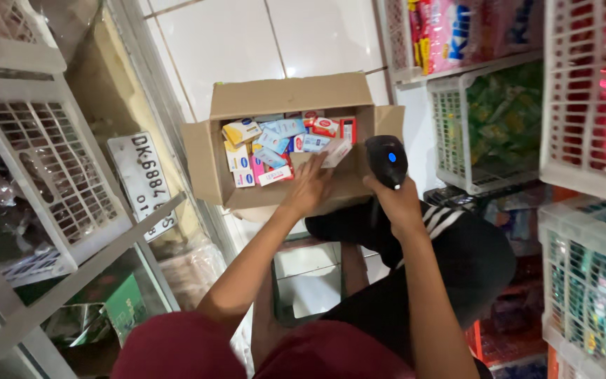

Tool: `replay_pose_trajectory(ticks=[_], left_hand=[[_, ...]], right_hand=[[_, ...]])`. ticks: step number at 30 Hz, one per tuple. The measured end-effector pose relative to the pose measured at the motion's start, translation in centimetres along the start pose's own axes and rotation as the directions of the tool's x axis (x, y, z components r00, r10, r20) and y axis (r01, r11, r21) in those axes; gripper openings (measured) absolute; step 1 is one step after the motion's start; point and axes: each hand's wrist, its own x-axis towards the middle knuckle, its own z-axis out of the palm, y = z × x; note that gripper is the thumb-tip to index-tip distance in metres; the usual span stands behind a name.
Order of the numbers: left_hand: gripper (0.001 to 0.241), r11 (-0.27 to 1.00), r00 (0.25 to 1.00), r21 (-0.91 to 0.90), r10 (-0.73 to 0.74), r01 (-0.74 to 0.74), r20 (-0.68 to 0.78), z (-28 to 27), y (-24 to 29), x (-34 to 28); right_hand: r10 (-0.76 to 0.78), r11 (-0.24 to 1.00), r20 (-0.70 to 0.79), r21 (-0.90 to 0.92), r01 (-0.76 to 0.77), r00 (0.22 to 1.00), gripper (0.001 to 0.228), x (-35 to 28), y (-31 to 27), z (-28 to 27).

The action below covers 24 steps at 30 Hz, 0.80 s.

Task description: The person scans boxed items from store shelves and a cardboard box using a handheld barcode scanner.

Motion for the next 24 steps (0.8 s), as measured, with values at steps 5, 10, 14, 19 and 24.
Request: replay_pose_trajectory(ticks=[5,10,14,19,24], left_hand=[[0.042,0.952,0.907,-0.152,0.192,-0.265,-0.376,-9.9,9.6,-3.8],[0.038,0.884,0.799,0.049,0.443,-0.465,-0.406,-13.3,15.8,-4.8],[0.036,0.834,0.800,-0.243,0.329,-0.496,-0.502,-15.8,19.9,-7.1],[0.066,0.373,0.985,-0.923,-0.094,-0.097,-0.142,-18.1,22.9,-6.1],[0.061,0.178,0.981,-0.976,0.121,0.128,0.151,-17.5,25.4,-6.3]], right_hand=[[0.118,0.690,0.230,0.681,-0.247,0.966,0.028,-0.4,-0.5,-0.8],[0.018,0.526,0.163,0.837,-0.148,0.987,0.022,-3.3,-1.8,-2.3],[-0.094,0.557,0.057,0.831,0.005,0.994,0.030,-7.4,-2.2,-4.0],[-0.158,0.495,0.038,0.868,0.045,0.987,0.042,-13.3,-2.2,-7.0],[-0.355,0.706,-0.315,0.526,0.473,0.880,0.031,-19.1,-2.6,-11.2]])
